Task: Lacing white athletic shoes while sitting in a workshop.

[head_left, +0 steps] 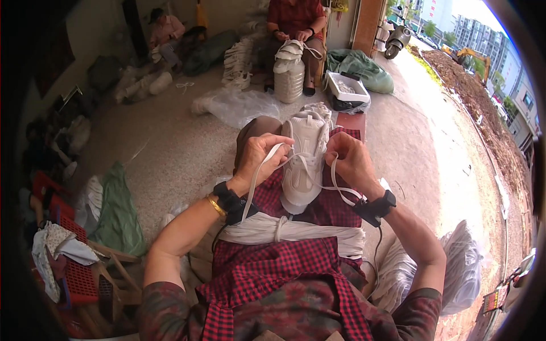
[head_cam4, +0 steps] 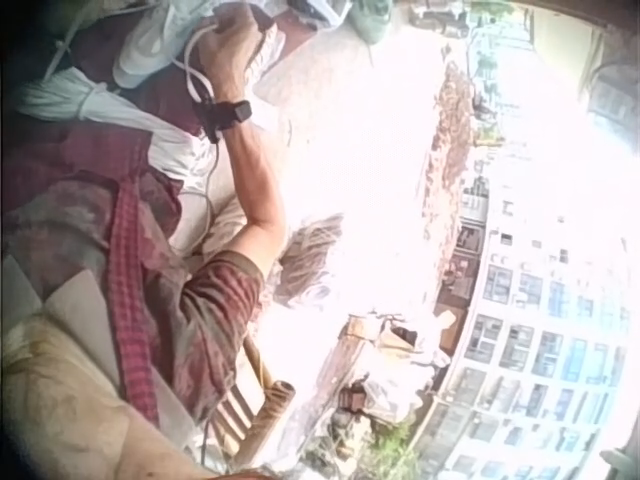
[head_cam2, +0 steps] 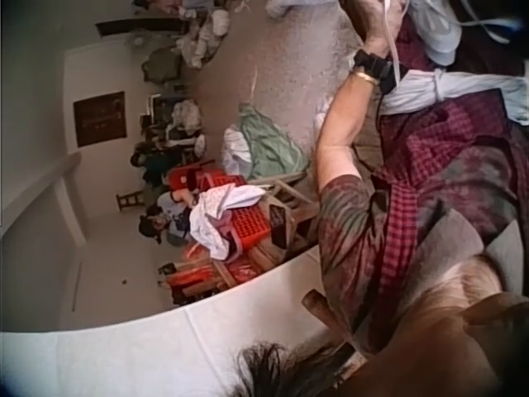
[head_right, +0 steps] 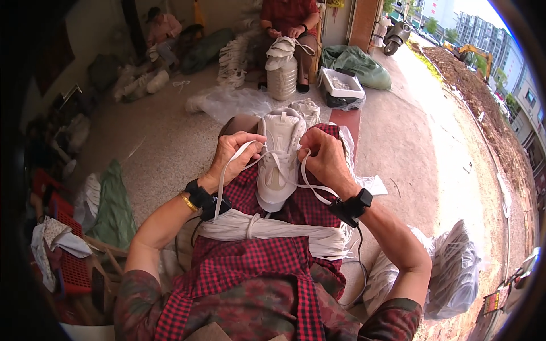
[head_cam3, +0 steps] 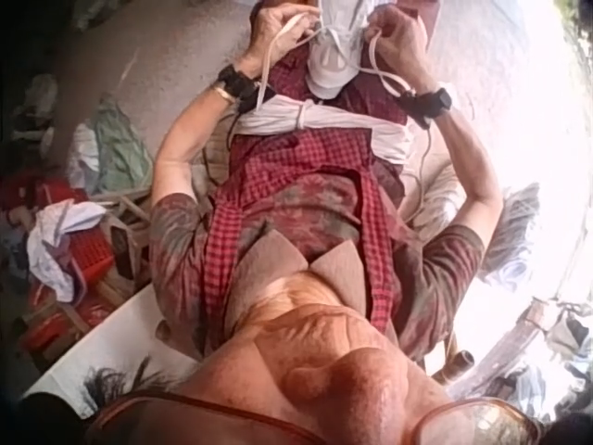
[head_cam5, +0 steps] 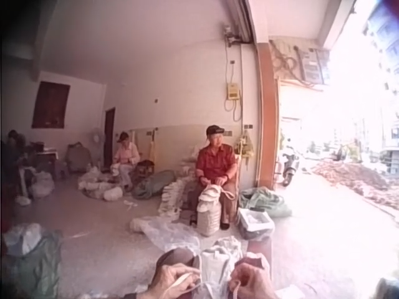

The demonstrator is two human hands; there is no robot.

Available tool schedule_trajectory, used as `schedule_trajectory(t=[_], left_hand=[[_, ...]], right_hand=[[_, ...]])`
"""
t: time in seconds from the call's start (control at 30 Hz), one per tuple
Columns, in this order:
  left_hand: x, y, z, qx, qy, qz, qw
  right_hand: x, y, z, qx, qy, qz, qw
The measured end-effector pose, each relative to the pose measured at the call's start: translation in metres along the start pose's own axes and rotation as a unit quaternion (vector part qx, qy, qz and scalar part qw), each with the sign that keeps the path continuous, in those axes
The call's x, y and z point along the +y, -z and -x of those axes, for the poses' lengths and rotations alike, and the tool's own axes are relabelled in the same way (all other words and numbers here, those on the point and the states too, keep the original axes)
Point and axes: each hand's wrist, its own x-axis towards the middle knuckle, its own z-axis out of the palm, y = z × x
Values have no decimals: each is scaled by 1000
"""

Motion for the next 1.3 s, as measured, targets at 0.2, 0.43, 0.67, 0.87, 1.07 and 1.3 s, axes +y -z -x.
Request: schedule_trajectory(t=[0.2,0.43,0.67,0.87,1.07,1.3], left_hand=[[0,-2,5,55,30,10,998],[3,4,10,37,-33,-97,994],[0,9,-2,9,-38,-76,996],[16,-7,-18,-25,-104,-209,972],[22,19,-32,-148,-288,-380,866],[41,22,-72,-332,-383,-547,666]], right_hand=[[-10,-3,-6,-7,-19,37,999],[-19,-7,-10,-21,-50,43,998],[-12,-8,-10,-15,-43,19,999],[-5,1,-14,-47,-31,-32,998],[-27,16,-29,-142,192,263,935],[-30,21,-54,-250,388,430,776]])
